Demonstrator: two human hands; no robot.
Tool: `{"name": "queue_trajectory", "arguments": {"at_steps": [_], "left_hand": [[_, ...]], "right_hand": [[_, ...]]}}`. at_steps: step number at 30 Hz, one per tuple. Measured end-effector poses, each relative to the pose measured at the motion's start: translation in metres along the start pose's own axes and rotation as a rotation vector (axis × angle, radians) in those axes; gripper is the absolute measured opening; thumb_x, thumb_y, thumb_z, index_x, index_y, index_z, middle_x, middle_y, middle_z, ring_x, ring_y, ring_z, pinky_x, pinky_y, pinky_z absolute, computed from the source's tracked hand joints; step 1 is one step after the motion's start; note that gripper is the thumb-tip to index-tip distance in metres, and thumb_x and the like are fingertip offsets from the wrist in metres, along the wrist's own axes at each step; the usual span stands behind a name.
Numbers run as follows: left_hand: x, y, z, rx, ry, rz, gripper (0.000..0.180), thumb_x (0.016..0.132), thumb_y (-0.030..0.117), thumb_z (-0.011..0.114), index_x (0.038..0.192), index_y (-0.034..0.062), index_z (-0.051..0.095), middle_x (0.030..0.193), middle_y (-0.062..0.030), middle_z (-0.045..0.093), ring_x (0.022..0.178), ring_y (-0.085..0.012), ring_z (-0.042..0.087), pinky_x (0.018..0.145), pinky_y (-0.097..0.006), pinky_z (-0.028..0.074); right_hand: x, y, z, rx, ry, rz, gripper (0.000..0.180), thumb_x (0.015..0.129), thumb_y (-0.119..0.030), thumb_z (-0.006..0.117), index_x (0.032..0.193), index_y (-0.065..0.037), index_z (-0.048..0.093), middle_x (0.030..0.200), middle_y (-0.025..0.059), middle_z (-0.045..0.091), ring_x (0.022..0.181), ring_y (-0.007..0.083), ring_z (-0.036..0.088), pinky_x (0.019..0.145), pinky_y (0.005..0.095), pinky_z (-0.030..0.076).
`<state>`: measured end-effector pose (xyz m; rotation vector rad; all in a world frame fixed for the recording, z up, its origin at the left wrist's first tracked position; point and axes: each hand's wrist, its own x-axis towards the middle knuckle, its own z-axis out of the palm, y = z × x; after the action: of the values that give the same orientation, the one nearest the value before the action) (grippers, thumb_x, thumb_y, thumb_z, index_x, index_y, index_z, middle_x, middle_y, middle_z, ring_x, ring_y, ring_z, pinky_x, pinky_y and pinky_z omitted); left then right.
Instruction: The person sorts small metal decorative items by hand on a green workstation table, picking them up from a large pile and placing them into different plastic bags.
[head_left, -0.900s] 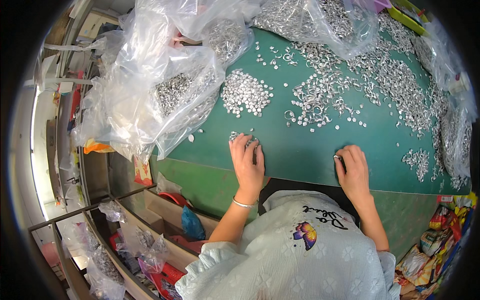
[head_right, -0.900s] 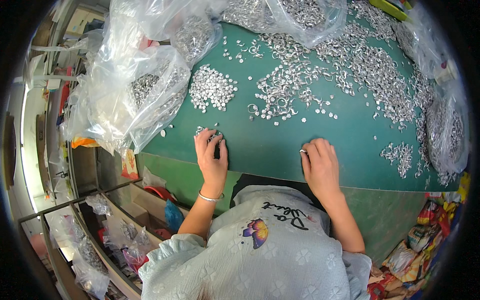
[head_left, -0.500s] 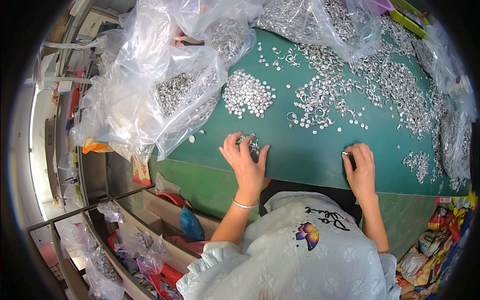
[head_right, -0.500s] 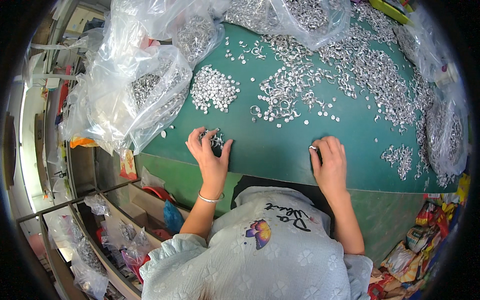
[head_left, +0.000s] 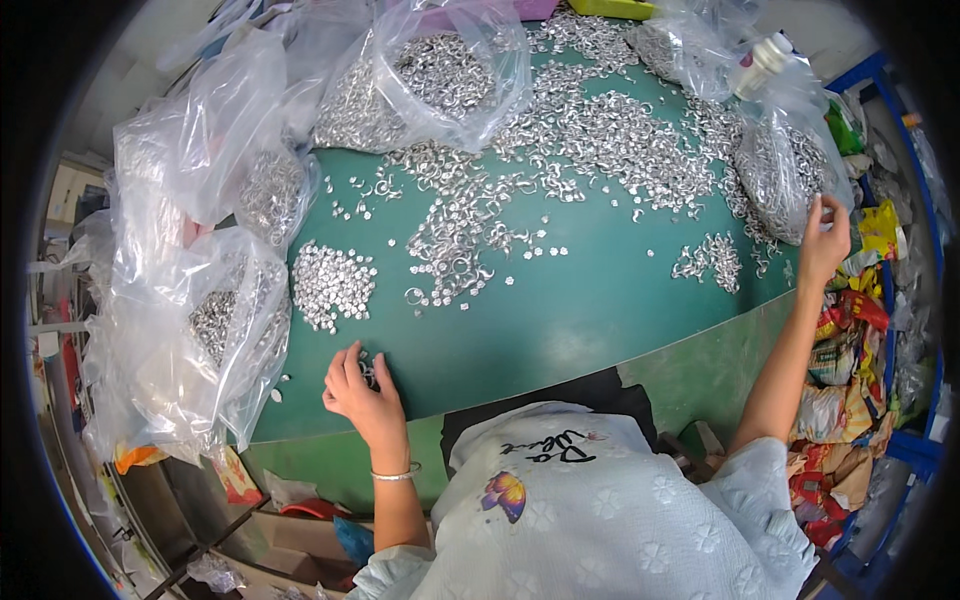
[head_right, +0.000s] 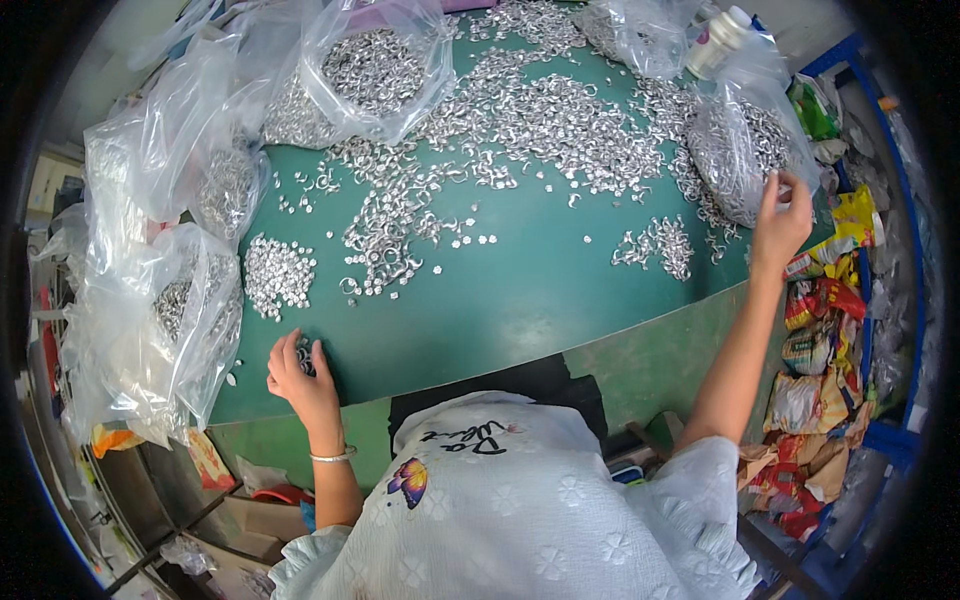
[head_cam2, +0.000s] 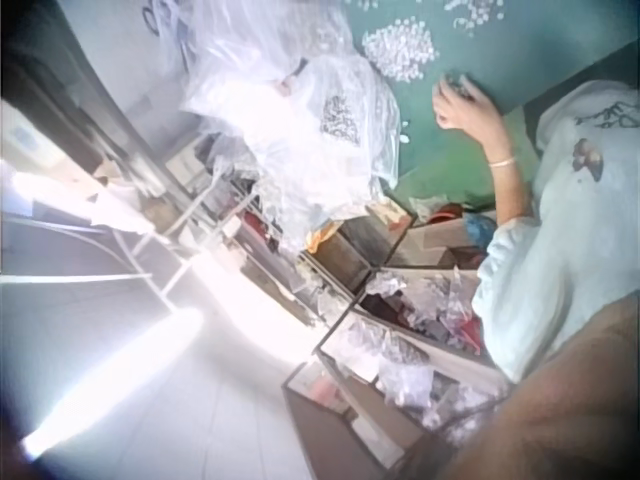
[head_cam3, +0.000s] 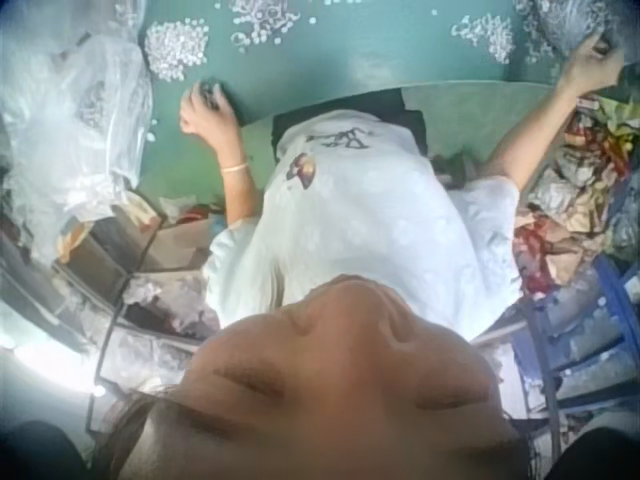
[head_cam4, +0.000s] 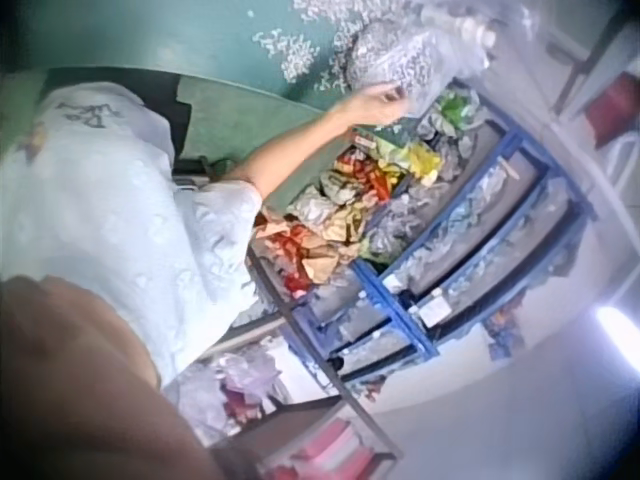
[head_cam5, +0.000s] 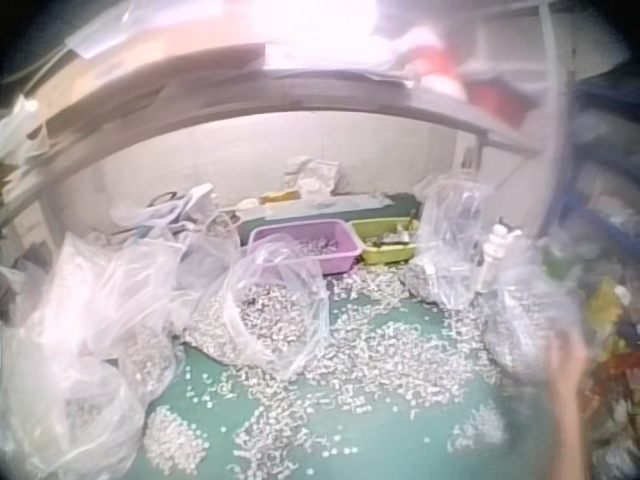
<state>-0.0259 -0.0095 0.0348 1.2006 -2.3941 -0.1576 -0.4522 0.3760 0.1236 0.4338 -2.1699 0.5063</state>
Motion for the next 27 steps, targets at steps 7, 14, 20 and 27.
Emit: {"name": "queue_trajectory", "arguments": {"at_steps": [7,14,20,27], "left_hand": [[0.006,-0.007,0.002,0.021,-0.081,0.049,0.017,0.084,0.007,0.064,0.1,0.0078,0.064,0.101,-0.0048,0.06,0.096,-0.0233,0.054,0.091,-0.042,0.032],[0.023,0.015,0.01,-0.098,-0.044,0.155,0.014,0.083,0.005,0.063,0.098,0.0071,0.063,0.097,-0.0076,0.062,0.093,-0.0262,0.057,0.09,-0.041,0.036],[0.058,0.094,0.05,-0.374,-0.066,0.361,0.021,0.082,0.0,0.063,0.102,0.0059,0.062,0.099,-0.0094,0.061,0.095,-0.0276,0.057,0.085,-0.038,0.039],[0.12,0.136,0.084,-0.561,-0.092,0.419,0.031,0.083,0.0,0.062,0.113,0.0013,0.058,0.113,-0.0163,0.057,0.107,-0.0353,0.054,0.093,-0.044,0.042]], "right_hand": [[0.008,0.001,0.017,-0.149,-0.04,-0.222,0.018,0.086,-0.007,0.064,0.103,-0.002,0.064,0.103,0.0149,0.064,0.096,0.0333,0.058,0.085,0.0418,0.045],[-0.044,-0.139,0.071,0.433,-0.725,-0.236,0.049,0.088,-0.031,0.067,0.13,-0.008,0.054,0.136,0.0199,0.048,0.13,0.0382,0.041,0.106,0.05,0.033],[-0.068,-0.183,0.15,-0.013,-0.755,-0.081,0.063,0.09,-0.059,0.05,0.135,-0.016,0.053,0.146,0.0234,0.037,0.139,0.0463,0.027,0.109,0.065,0.02],[-0.121,-0.23,0.11,0.46,-0.811,-0.231,0.059,0.09,-0.049,0.057,0.132,-0.009,0.054,0.146,0.0177,0.04,0.138,0.0449,0.028,0.11,0.065,0.016]]}}
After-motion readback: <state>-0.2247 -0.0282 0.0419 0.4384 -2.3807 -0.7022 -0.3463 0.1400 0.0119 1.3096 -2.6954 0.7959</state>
